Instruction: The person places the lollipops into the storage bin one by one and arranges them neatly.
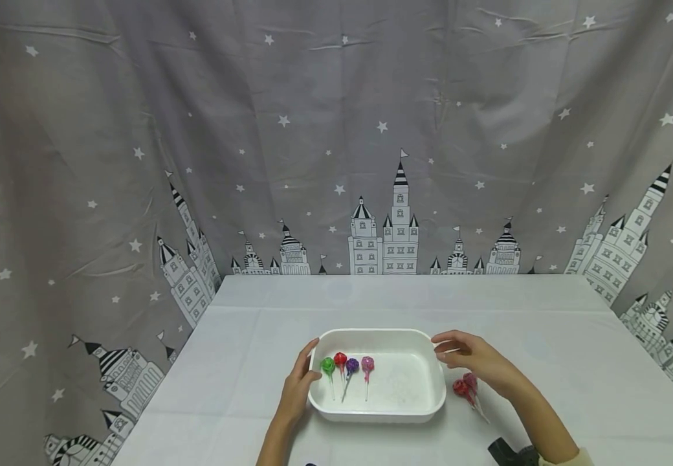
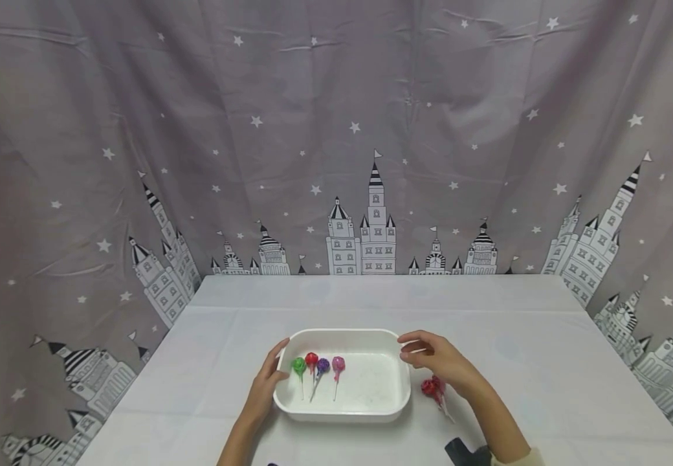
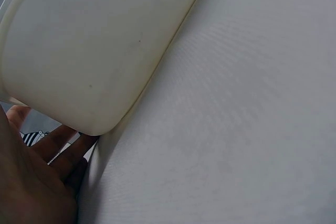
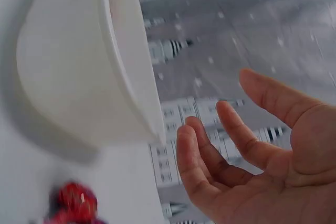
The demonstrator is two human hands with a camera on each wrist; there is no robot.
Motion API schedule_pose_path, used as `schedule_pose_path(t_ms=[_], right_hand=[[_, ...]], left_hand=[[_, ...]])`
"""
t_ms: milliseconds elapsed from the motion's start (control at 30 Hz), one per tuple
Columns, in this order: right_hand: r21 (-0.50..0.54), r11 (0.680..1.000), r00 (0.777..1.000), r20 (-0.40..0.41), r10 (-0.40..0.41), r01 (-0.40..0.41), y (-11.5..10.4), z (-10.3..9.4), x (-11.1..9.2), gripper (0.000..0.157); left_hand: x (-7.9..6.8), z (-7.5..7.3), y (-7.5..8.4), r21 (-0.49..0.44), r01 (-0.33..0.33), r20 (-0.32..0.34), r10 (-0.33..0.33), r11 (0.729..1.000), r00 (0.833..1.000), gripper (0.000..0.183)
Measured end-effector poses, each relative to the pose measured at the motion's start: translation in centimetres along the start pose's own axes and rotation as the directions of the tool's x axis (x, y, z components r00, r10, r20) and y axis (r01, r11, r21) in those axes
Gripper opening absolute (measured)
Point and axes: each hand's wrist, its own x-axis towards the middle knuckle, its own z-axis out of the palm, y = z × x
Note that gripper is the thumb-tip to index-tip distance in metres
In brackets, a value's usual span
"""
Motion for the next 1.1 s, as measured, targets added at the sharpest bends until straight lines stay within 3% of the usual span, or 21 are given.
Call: schedule_pose_path(t_ms=[200,367,633,1100], right_hand=[[-0.065,0.997,0.990,-0.138,0.037,-0.046,1.8,-2.1,-1.1,0.047],[-0.140,0.980,0.968,-0.226,0.109,-0.143,3.7,-2.6,-1.7,0.047],[-0.120,0.977,0.964,-0.223,0.148,-0.177,6.3,-2.8,-2.3,0.055],[-0.130,0.981,0.981,-0.145,0.125,-0.144,6.9,-1.9,-3.0,0.060]], left_hand=[[-1.0,-0.2,2.8,0.002,-0.004,0.012,0.004,1.000,1.000,0.062],[-1.3,-0.2,3.5,0.021,0.012,0.010,-0.012,1.000,1.000,0.061],[-1.3,-0.1,3.5,0.014,0.010,0.005,-0.010,1.000,1.000,0.061],[-1.3,-0.1,3.4,-0.008,0.006,0.013,-0.006,1.000,1.000,0.060]])
